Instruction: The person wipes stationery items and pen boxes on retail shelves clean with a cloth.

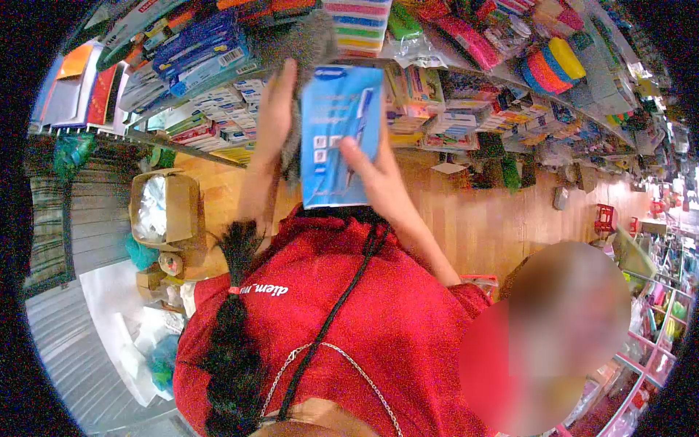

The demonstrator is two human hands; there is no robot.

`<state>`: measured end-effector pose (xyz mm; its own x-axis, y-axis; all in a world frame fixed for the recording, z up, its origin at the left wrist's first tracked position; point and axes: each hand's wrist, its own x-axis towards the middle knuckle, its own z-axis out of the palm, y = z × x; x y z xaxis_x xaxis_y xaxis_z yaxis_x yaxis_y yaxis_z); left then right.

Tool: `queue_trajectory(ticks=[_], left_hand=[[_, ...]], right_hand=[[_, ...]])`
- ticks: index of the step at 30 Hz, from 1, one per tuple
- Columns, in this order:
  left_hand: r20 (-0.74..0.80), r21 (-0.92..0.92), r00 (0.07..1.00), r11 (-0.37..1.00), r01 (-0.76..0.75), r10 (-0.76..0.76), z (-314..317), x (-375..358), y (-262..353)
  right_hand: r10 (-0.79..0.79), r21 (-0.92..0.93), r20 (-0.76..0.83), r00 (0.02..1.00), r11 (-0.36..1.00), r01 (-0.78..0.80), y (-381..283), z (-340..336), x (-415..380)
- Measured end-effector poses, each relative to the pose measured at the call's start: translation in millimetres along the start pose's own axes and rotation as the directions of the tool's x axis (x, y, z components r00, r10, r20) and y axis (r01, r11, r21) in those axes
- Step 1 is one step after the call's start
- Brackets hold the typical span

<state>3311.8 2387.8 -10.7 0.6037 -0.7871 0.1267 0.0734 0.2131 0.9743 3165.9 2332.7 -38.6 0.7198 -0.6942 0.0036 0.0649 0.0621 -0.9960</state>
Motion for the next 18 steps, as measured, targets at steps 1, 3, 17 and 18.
queue_trajectory(ticks=[1, 3, 17, 18], left_hand=[[0.002, -0.045, 1.000, 0.999, 0.024, -0.024, -2, 4, 8], [-0.072, -0.056, 0.996, 0.997, -0.060, 0.056, 15, -19, -3], [-0.062, 0.005, 0.998, 1.000, 0.021, -0.020, 29, -28, -11], [-0.013, 0.129, 0.997, 0.989, -0.074, 0.076, 36, -40, -22]], right_hand=[[-0.003, -0.017, 0.015, 1.000, 1.000, 0.003, 1, 3, -1], [-0.010, 0.027, -0.065, 0.998, 1.000, 0.012, -10, -4, 6], [0.016, 0.111, -0.051, 0.999, 0.994, -0.010, -14, -18, 1], [0.020, 0.141, -0.117, 0.993, 0.990, -0.004, -15, -25, 6]])
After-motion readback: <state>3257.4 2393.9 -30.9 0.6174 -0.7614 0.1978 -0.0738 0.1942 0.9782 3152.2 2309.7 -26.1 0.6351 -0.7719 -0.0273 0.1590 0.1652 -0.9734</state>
